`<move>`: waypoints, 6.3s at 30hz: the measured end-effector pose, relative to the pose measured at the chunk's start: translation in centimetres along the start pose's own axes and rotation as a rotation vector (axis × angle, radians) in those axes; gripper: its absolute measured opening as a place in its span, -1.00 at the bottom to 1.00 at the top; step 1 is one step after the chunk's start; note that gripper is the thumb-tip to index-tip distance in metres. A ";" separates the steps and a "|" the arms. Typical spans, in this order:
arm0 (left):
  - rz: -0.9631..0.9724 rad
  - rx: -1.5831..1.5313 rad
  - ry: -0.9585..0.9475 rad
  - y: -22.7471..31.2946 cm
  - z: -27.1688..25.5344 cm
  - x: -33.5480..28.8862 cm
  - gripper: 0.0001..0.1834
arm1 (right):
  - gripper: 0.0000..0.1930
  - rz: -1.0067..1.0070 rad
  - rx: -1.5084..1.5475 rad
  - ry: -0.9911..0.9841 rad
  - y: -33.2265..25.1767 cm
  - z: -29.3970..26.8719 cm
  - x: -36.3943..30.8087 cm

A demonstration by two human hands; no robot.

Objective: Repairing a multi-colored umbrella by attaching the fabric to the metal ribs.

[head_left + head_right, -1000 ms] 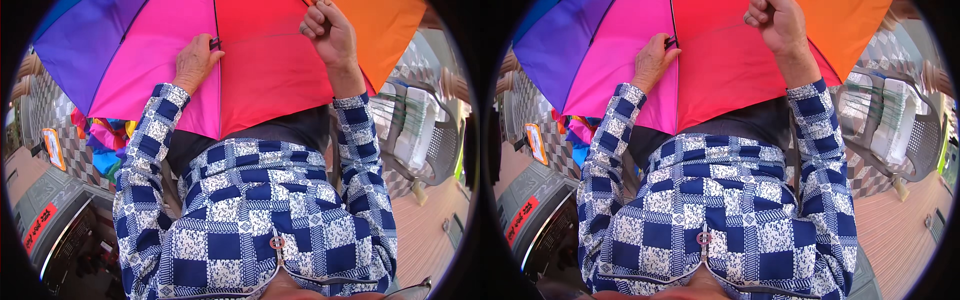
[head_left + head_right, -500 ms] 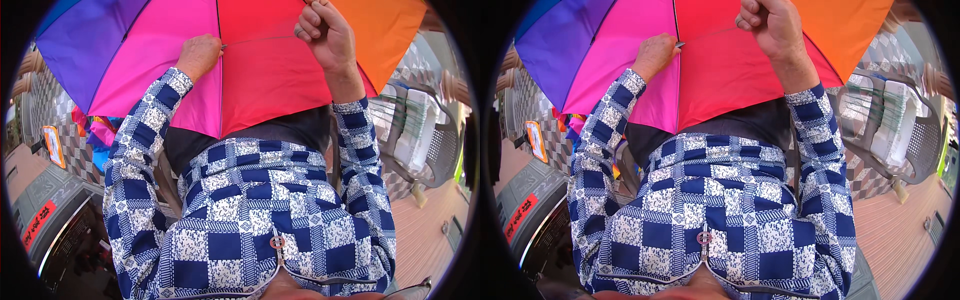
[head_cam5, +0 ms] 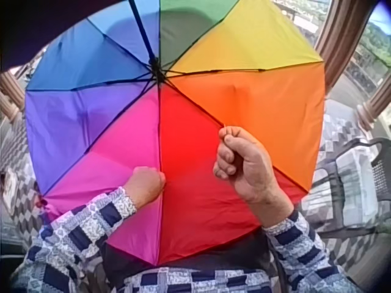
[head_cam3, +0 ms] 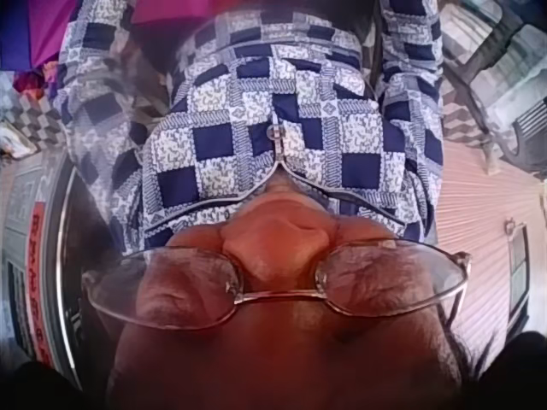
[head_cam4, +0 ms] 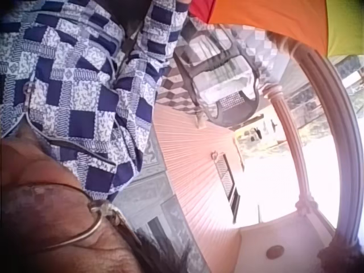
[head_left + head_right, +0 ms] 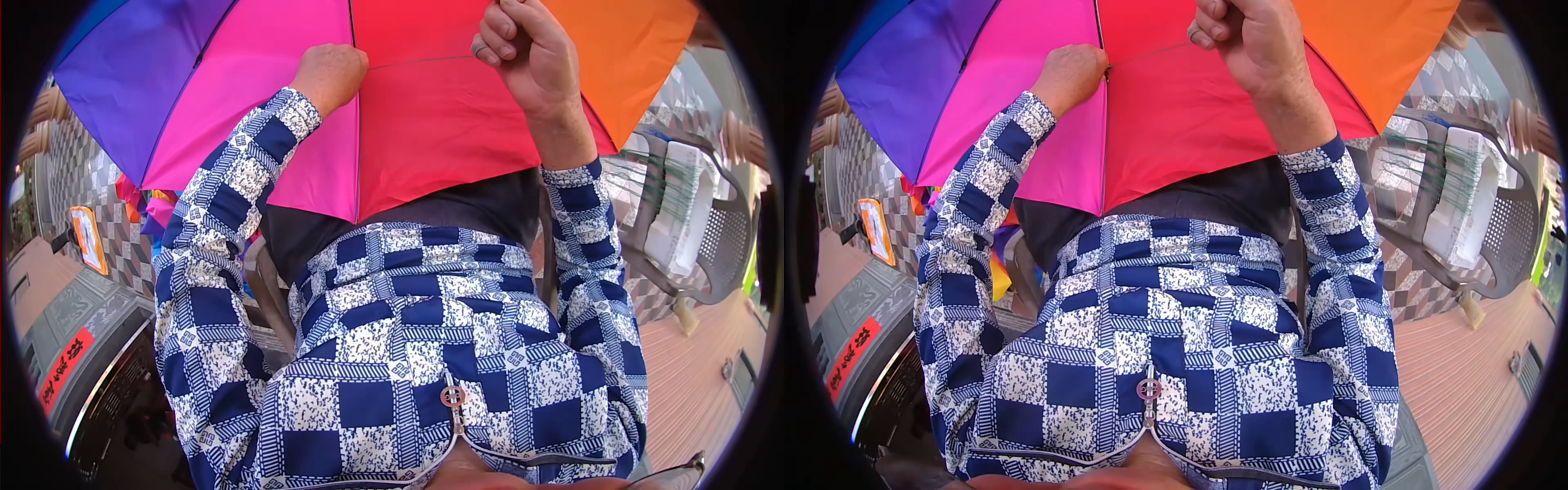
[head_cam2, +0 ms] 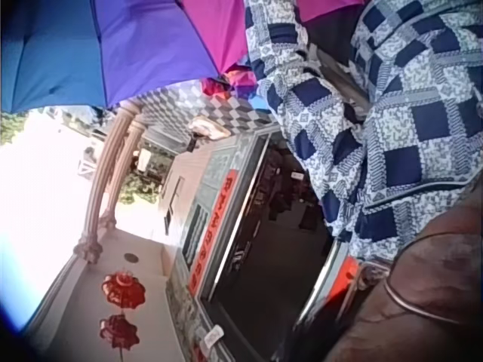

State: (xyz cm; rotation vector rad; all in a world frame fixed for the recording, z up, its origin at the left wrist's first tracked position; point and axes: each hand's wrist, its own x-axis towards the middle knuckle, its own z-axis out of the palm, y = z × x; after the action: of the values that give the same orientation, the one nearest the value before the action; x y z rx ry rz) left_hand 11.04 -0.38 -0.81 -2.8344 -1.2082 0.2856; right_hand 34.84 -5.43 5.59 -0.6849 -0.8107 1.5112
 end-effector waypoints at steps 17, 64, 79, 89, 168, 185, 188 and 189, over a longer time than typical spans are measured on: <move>-0.466 -0.811 0.175 -6.7 3.6 -4.2 -0.71 | -0.78 -0.034 -1.673 -0.809 7.4 1.2 -9.7; -0.982 -2.324 0.587 2.7 1.4 2.9 -0.93 | -0.91 -0.239 -1.741 -0.187 9.1 -0.2 8.3; -1.016 -2.318 0.613 2.4 1.9 3.4 -0.92 | -0.92 -0.161 -1.754 -0.205 9.0 -0.2 10.0; -1.026 -2.298 0.654 2.7 2.3 3.9 -0.94 | -0.90 -0.261 -1.633 -0.229 10.3 -0.7 10.6; -1.073 -2.073 0.756 3.5 2.7 4.2 -0.90 | -0.94 -0.307 -1.628 -0.122 8.5 -0.6 9.4; -1.088 -2.052 0.753 3.6 2.5 4.4 -0.92 | -0.91 -0.173 -1.751 -0.229 9.7 -0.6 10.0; -1.091 -2.050 0.775 3.6 2.7 4.5 -0.89 | -0.92 -0.192 -1.739 -0.234 9.8 -0.6 10.0; -1.089 -2.050 0.786 3.6 2.8 4.5 -0.87 | -0.92 -0.191 -1.738 -0.232 9.8 -0.7 10.0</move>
State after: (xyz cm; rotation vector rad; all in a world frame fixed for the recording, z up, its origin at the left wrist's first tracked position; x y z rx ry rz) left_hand 16.19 0.27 -4.62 -1.0041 -3.0191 -2.9242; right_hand 28.72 4.27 -2.42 -1.5601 -2.2783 0.3622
